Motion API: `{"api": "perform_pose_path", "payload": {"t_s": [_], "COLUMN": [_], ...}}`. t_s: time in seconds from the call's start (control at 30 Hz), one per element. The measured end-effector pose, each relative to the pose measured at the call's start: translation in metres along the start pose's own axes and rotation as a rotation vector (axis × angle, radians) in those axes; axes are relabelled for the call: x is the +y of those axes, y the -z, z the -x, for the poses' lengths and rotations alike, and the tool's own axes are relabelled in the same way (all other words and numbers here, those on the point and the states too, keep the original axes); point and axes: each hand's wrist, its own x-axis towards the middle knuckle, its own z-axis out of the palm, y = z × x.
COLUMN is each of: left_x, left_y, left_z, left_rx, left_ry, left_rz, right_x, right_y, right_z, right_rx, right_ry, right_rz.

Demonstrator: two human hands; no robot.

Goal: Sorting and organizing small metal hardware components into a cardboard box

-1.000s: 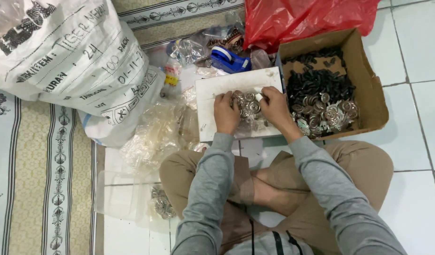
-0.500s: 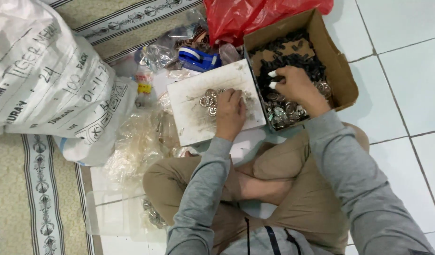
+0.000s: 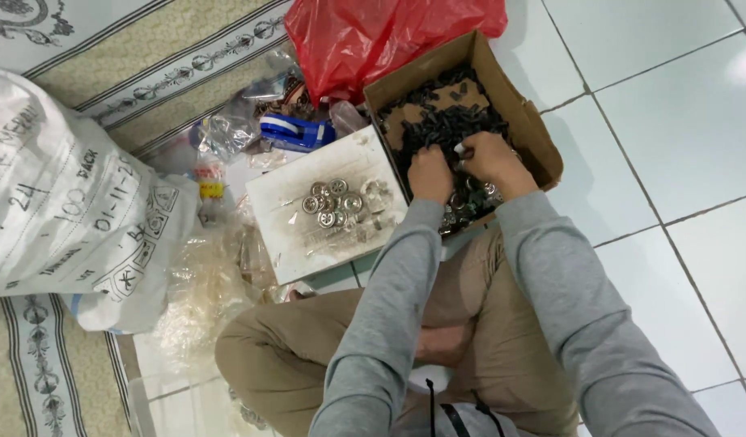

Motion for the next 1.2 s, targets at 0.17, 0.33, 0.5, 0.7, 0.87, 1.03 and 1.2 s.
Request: {"api": "perform_pose_path", "payload": {"t_s": [0.17,0.33,0.5,0.7,0.87,1.03,1.2], "left_x": [-0.004,-0.002,-0.009,-0.015,-0.043,-0.114,-0.145], "left_y": [-0.024,0.008,0.013,0.028,0.107,0.134,0.143], "left_z": [0.001,0.005,0.003,0.006,0.035,0.070,0.097], "left_rx": [0.042,0.000,-0.087,-0.056,0.007,0.101,0.269], "left_ry": [-0.130,-0.065,0.094,0.141,0.178,0.234,0.374], "left_rz": [0.039,0.186,0.577,0.738,0.959,1.022,0.989], "right_x": [0.008,-0.004,-0.031,-0.028,-0.082,-0.147,-0.150], "right_y": [0.001,0.009,0.032,0.027,0.014,-0.051,-0.124], "right_z": [-0.008,-0.006,0.017,0.022,0.035,0.029,-0.009], "right_rx": [0.028,0.028,-0.041,-0.043,-0.070,-0.057,0.006], "right_ry": [-0.032,0.019,-0.004,0.062,0.114,0.196,0.242], "right_rz": [-0.049,-0.055,-0.187,-0.648,-0.900,-0.833,-0.607]}}
